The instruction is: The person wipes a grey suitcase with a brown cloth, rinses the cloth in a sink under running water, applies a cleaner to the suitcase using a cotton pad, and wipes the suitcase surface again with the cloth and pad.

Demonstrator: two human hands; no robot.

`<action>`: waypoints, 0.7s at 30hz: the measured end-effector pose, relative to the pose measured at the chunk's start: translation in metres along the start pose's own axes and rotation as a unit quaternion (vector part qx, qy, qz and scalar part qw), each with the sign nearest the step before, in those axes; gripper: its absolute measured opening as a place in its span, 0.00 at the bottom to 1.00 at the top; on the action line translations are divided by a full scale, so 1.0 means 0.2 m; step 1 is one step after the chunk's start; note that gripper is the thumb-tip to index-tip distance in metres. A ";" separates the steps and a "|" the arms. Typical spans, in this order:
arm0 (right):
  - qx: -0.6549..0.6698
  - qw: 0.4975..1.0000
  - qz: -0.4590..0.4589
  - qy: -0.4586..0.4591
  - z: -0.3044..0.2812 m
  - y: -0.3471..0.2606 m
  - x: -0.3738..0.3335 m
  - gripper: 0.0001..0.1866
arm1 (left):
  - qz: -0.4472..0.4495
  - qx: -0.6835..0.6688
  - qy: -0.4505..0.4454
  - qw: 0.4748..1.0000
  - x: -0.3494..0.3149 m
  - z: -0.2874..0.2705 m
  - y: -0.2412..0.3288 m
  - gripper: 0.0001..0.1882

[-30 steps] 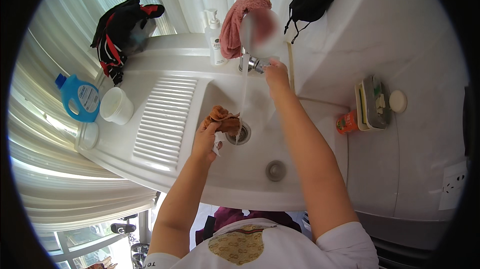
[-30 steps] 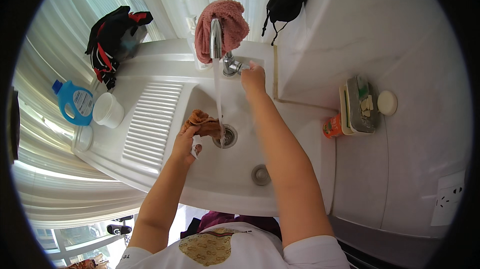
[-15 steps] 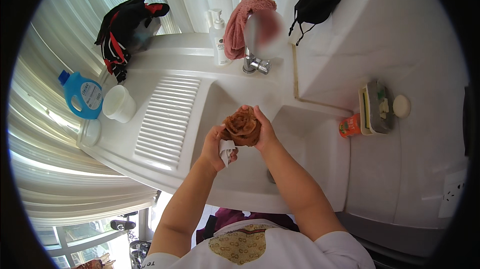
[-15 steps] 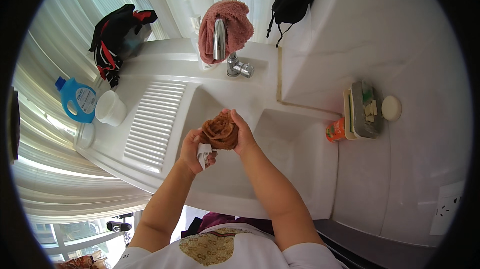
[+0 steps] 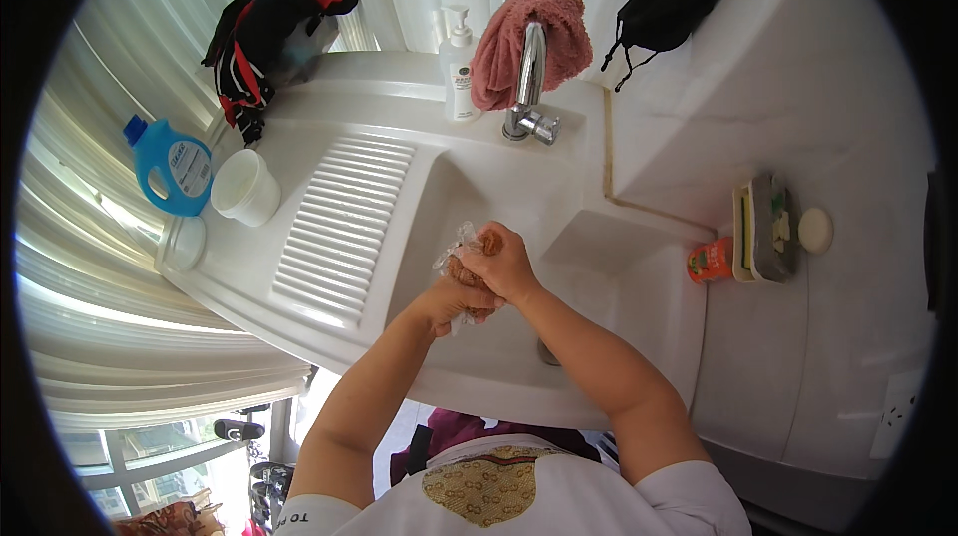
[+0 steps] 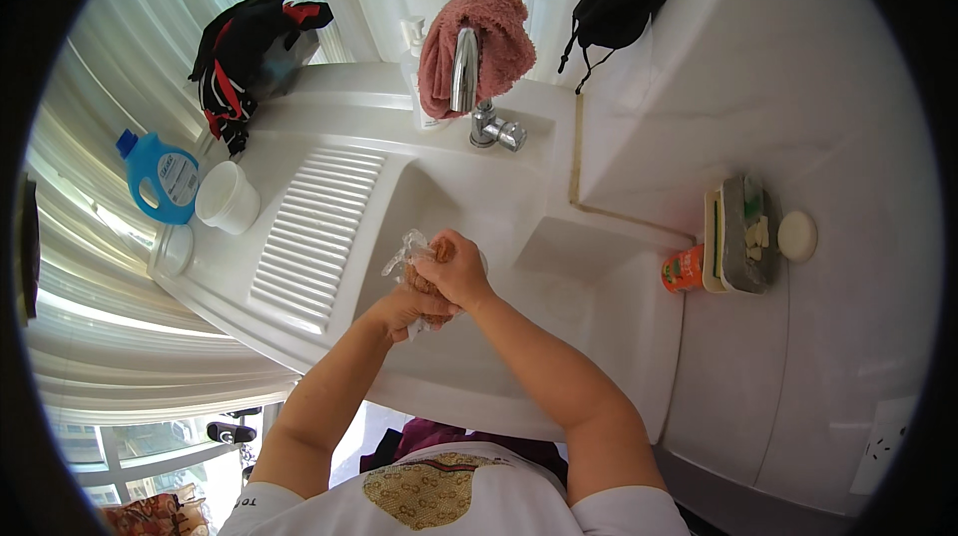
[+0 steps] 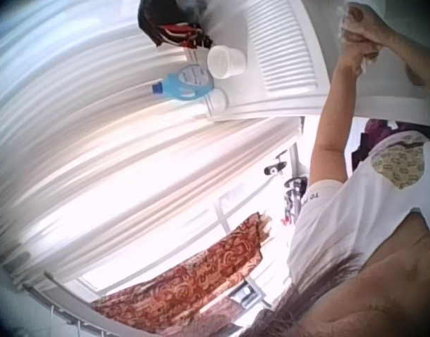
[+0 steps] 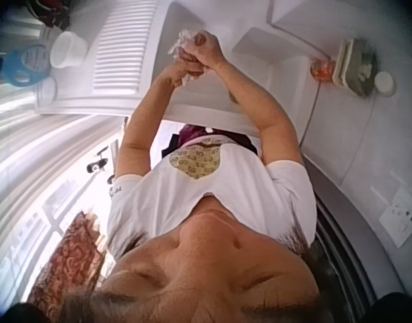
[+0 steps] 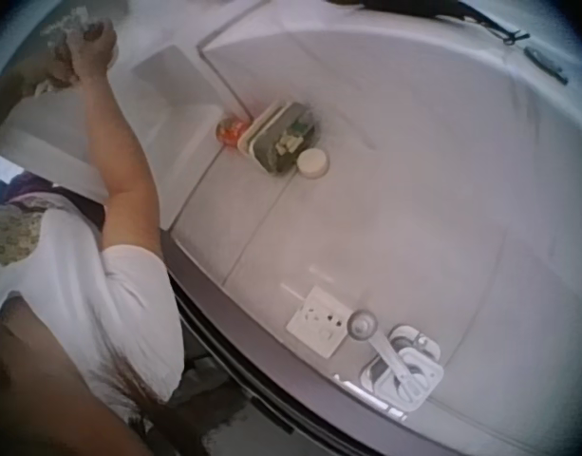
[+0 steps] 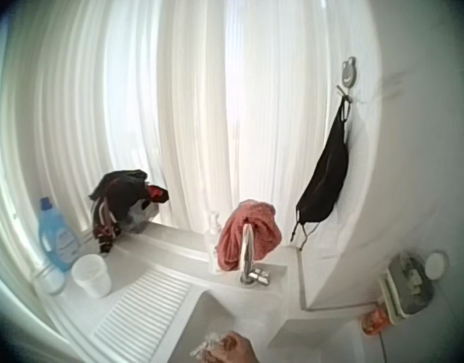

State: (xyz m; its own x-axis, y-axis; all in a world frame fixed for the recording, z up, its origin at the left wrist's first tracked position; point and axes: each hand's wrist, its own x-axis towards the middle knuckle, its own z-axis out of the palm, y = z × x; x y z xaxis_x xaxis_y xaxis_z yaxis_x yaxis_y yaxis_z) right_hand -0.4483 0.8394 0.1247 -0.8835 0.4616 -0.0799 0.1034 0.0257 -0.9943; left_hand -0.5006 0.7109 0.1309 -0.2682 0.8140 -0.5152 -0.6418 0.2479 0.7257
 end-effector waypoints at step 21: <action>0.147 0.958 -0.025 -0.244 -0.22 -0.39 0.08 0.30 | 0.000 -0.017 0.100 0.995 -0.09 0.24 0.37 0.17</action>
State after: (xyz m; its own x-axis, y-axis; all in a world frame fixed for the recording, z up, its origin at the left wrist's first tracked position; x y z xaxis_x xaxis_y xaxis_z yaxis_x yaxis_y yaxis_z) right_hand -0.4497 0.8835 0.2045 -0.9998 -0.0048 0.0168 -0.0151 -0.2467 -0.9690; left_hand -0.5095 0.7397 0.2165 -0.4045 0.6918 -0.5982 -0.6647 0.2268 0.7118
